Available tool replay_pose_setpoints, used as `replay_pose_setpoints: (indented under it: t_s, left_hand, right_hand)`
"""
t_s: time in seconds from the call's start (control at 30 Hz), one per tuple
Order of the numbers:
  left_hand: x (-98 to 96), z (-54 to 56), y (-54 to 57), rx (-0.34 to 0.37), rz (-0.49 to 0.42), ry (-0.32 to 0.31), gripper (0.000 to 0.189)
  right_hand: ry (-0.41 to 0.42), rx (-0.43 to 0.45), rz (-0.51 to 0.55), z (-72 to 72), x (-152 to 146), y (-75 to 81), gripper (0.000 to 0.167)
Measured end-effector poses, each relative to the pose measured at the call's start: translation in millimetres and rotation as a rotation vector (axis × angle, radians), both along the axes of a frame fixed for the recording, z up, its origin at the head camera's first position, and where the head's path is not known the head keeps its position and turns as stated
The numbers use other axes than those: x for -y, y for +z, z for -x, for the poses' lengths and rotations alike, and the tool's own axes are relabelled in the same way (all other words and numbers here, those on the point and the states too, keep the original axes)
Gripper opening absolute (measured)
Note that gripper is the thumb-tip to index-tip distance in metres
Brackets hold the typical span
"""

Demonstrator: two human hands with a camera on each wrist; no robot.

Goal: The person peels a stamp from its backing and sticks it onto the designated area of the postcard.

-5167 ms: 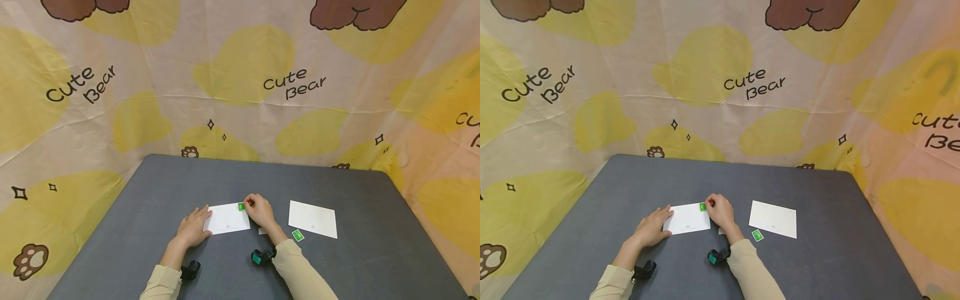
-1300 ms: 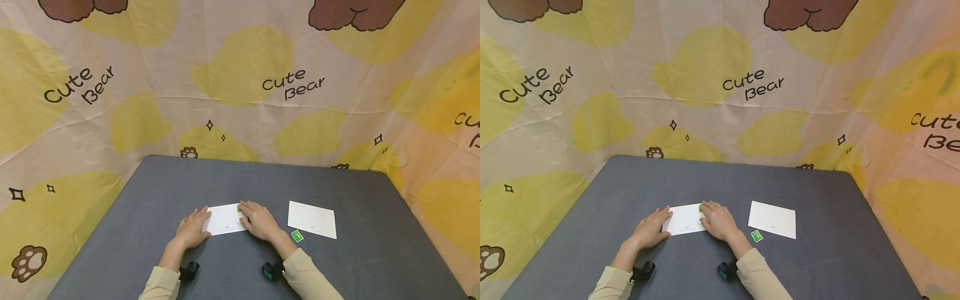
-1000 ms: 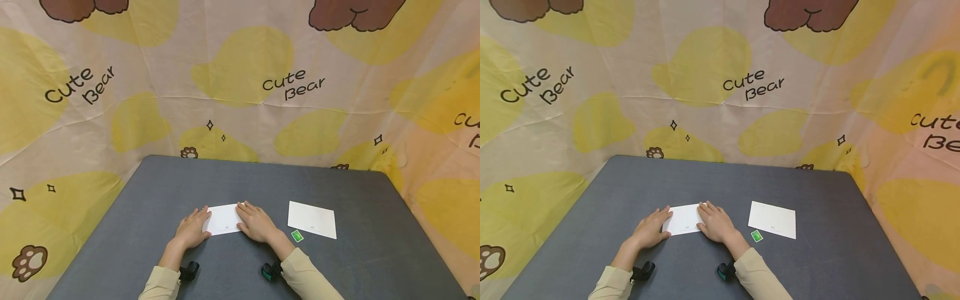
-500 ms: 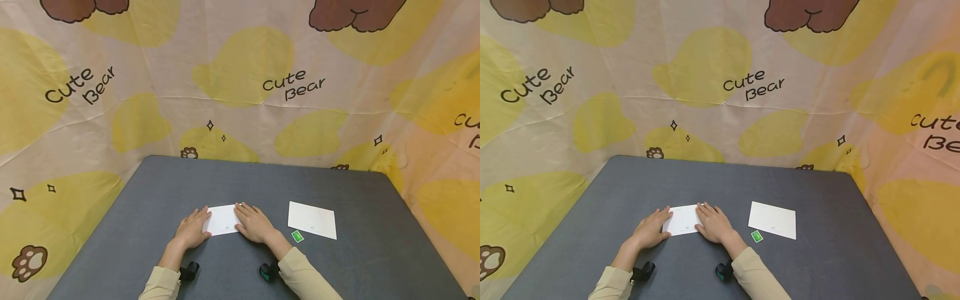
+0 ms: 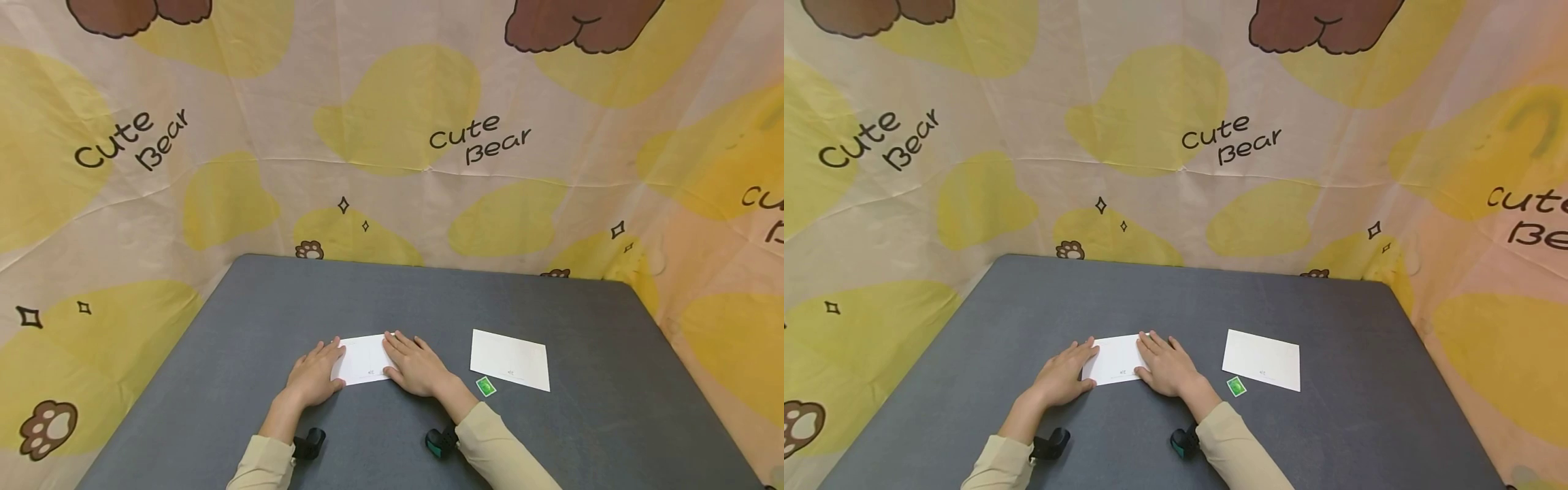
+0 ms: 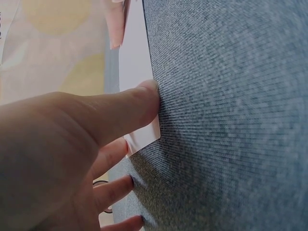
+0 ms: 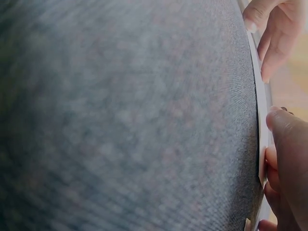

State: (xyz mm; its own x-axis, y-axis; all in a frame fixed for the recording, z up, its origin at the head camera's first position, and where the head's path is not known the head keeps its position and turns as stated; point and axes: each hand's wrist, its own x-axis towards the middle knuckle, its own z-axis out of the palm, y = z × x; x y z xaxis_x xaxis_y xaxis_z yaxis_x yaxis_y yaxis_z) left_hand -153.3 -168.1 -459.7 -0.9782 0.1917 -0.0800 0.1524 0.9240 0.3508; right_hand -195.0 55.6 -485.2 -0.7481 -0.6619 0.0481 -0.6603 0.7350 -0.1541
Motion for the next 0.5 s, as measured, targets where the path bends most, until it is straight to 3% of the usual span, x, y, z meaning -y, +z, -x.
replay_pose_setpoints:
  t_s: [0.5]
  left_hand:
    - [0.9,0.2,-0.1,0.004,0.003,-0.002,0.061]
  right_hand:
    - [-0.019,0.058,-0.039,-0.4,-0.1,0.9,0.060]
